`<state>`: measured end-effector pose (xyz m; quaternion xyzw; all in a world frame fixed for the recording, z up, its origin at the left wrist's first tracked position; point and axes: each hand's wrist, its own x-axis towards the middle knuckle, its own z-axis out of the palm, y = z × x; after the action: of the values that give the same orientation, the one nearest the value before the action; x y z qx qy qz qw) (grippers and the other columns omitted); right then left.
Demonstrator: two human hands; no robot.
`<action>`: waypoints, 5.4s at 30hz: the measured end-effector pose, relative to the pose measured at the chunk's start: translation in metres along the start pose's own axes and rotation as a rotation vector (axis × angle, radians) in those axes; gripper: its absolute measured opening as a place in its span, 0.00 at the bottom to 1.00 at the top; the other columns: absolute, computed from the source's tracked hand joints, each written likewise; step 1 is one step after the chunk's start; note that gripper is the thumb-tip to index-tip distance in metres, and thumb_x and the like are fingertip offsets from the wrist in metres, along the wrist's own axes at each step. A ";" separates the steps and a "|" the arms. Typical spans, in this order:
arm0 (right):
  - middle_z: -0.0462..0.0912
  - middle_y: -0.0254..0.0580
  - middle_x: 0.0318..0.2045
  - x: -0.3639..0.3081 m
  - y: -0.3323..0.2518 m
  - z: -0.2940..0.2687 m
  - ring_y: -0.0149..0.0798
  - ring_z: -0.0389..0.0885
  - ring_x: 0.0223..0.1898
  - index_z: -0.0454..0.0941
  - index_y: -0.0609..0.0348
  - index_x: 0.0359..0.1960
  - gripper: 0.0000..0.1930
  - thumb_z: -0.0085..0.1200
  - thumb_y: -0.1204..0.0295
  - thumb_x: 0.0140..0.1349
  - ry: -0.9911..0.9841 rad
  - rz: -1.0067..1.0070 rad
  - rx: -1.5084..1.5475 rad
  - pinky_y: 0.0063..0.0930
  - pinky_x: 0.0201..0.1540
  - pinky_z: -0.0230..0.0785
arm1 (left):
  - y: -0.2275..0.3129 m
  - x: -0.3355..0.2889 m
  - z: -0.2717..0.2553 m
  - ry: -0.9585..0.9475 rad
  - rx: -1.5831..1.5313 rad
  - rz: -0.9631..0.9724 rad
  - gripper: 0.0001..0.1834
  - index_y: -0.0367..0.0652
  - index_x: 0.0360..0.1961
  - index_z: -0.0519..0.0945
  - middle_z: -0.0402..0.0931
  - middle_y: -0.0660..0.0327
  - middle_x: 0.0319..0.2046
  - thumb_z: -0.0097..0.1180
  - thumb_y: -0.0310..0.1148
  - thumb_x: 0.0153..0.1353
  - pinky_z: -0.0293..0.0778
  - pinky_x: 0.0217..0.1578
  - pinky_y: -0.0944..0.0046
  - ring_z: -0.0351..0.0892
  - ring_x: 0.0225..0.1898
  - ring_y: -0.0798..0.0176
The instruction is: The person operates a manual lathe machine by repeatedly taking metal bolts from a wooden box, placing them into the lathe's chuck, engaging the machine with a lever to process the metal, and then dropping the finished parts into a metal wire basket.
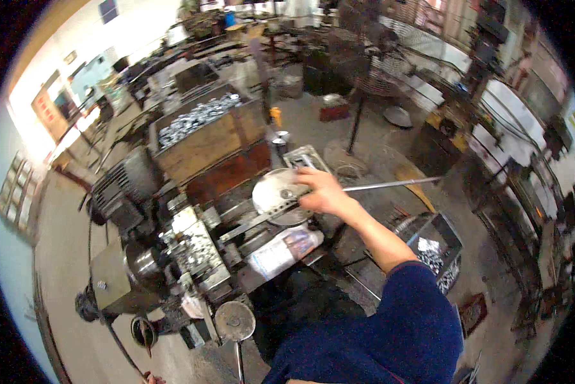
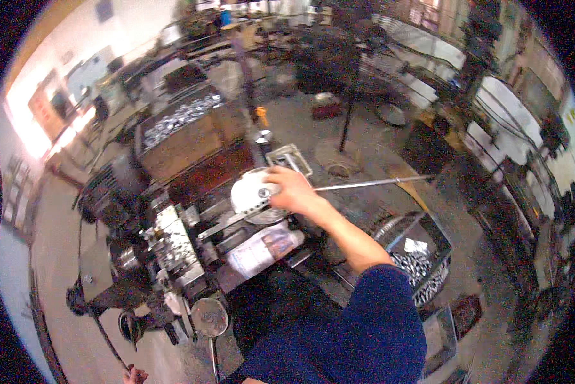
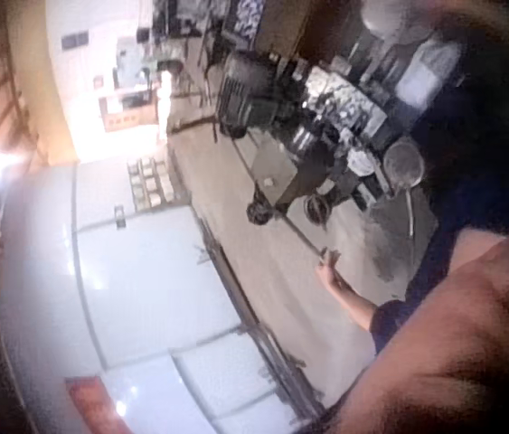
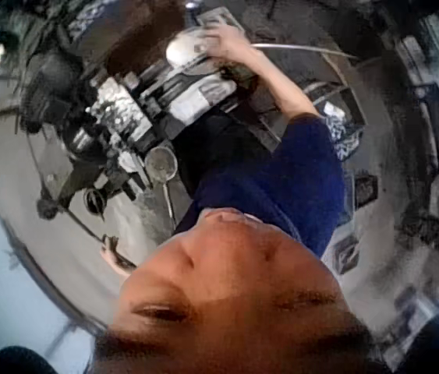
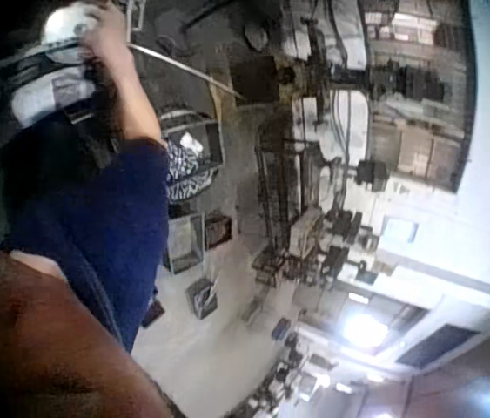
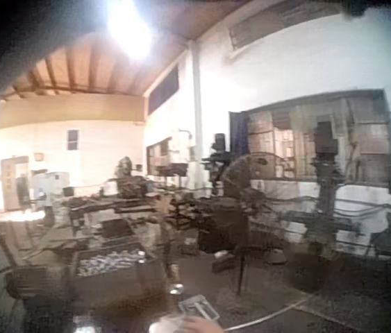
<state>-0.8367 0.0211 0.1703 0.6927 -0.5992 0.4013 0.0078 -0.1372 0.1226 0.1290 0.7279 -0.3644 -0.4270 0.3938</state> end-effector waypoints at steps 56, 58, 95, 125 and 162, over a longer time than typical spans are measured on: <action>0.81 0.47 0.32 -0.023 -0.020 0.039 0.41 0.78 0.35 0.83 0.56 0.24 0.11 0.53 0.77 0.35 -0.077 0.081 0.390 0.29 0.38 0.70 | -0.035 0.030 0.002 0.034 -0.224 0.135 0.18 0.32 0.38 0.71 0.74 0.56 0.22 0.56 0.37 0.54 0.78 0.24 0.62 0.76 0.22 0.62; 0.80 0.51 0.34 0.009 -0.073 0.075 0.46 0.78 0.36 0.82 0.56 0.22 0.09 0.53 0.74 0.34 -0.115 -0.164 0.338 0.31 0.39 0.69 | -0.038 0.024 -0.013 0.081 -0.196 0.118 0.16 0.32 0.37 0.71 0.73 0.57 0.21 0.56 0.35 0.54 0.77 0.25 0.62 0.76 0.22 0.62; 0.76 0.61 0.25 0.116 -0.256 0.269 0.57 0.76 0.29 0.76 0.70 0.18 0.13 0.52 0.69 0.33 -0.735 -0.402 -0.005 0.40 0.38 0.69 | -0.044 -0.017 0.003 0.484 0.774 0.185 0.19 0.35 0.37 0.71 0.74 0.46 0.24 0.58 0.36 0.46 0.69 0.30 0.51 0.74 0.29 0.43; 0.80 0.45 0.29 0.053 -0.075 0.059 0.38 0.79 0.29 0.78 0.59 0.40 0.20 0.52 0.75 0.39 -0.409 0.132 0.176 0.27 0.33 0.70 | -0.144 0.105 0.137 0.091 0.891 0.192 0.22 0.44 0.40 0.74 0.76 0.52 0.36 0.60 0.39 0.42 0.71 0.38 0.52 0.76 0.40 0.49; 0.78 0.53 0.24 -0.240 0.031 -0.038 0.57 0.77 0.30 0.77 0.58 0.23 0.14 0.51 0.64 0.35 -0.529 0.857 -0.606 0.46 0.36 0.69 | -0.174 0.102 0.076 -0.086 0.296 -0.039 0.18 0.27 0.43 0.73 0.77 0.50 0.26 0.52 0.27 0.51 0.75 0.21 0.65 0.78 0.23 0.61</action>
<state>-0.8733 0.2287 0.0457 0.4321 -0.8954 -0.0069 -0.1074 -0.1348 0.0884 -0.0842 0.7660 -0.4255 -0.4069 0.2580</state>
